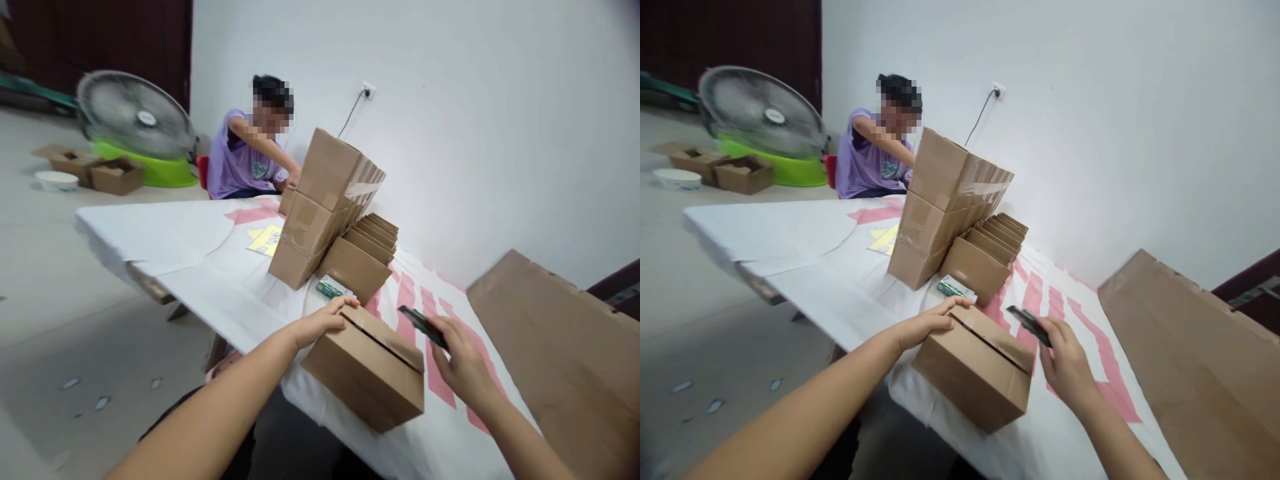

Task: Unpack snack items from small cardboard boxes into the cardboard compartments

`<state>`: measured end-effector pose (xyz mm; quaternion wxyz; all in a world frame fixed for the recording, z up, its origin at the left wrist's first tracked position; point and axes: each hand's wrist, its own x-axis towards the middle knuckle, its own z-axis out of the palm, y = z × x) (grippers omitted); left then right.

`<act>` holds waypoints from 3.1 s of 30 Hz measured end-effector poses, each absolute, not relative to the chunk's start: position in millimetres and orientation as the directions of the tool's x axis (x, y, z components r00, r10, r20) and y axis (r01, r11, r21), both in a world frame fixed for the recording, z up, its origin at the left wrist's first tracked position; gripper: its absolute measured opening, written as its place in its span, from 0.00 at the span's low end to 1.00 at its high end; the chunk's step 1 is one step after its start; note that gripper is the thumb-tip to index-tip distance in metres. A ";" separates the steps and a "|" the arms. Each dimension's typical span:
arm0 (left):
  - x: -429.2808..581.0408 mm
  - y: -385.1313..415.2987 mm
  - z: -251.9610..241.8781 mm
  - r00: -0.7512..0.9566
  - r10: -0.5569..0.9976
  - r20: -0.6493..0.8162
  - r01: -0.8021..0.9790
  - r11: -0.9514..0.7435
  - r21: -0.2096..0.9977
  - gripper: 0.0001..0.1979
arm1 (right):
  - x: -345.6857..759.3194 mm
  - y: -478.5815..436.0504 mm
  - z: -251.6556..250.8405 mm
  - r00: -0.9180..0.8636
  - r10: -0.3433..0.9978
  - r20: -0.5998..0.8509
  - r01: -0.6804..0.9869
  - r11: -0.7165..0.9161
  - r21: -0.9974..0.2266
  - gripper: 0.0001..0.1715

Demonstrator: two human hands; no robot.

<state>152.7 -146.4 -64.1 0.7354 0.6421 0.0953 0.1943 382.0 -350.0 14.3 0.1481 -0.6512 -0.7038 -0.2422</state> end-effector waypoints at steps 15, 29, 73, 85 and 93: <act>157.7 -140.6 -67.4 0.910 0.391 0.139 -0.178 0.065 0.982 0.27 | 322.4 -311.0 39.4 -0.512 0.839 0.182 0.700 0.285 0.655 0.20; 162.8 -136.7 -83.0 0.886 0.440 0.148 -0.177 0.027 0.984 0.30 | 427.2 -443.6 -58.1 0.104 0.904 0.415 0.972 -0.181 0.151 0.23; 156.5 -144.2 -72.7 0.887 0.428 0.172 -0.229 0.086 0.970 0.28 | 319.0 -257.2 -17.5 0.185 0.947 0.264 0.801 0.010 -0.598 0.12; 156.1 -141.8 -72.6 0.896 0.422 0.140 -0.178 0.052 0.983 0.27 | 337.9 -263.5 -7.2 0.396 0.865 0.309 0.509 0.073 -0.858 0.19; 152.6 -146.5 -64.9 0.850 0.511 0.130 -0.052 -0.164 0.985 0.26 | 390.4 -386.0 -16.5 0.592 0.658 0.465 0.671 -0.084 -0.737 0.14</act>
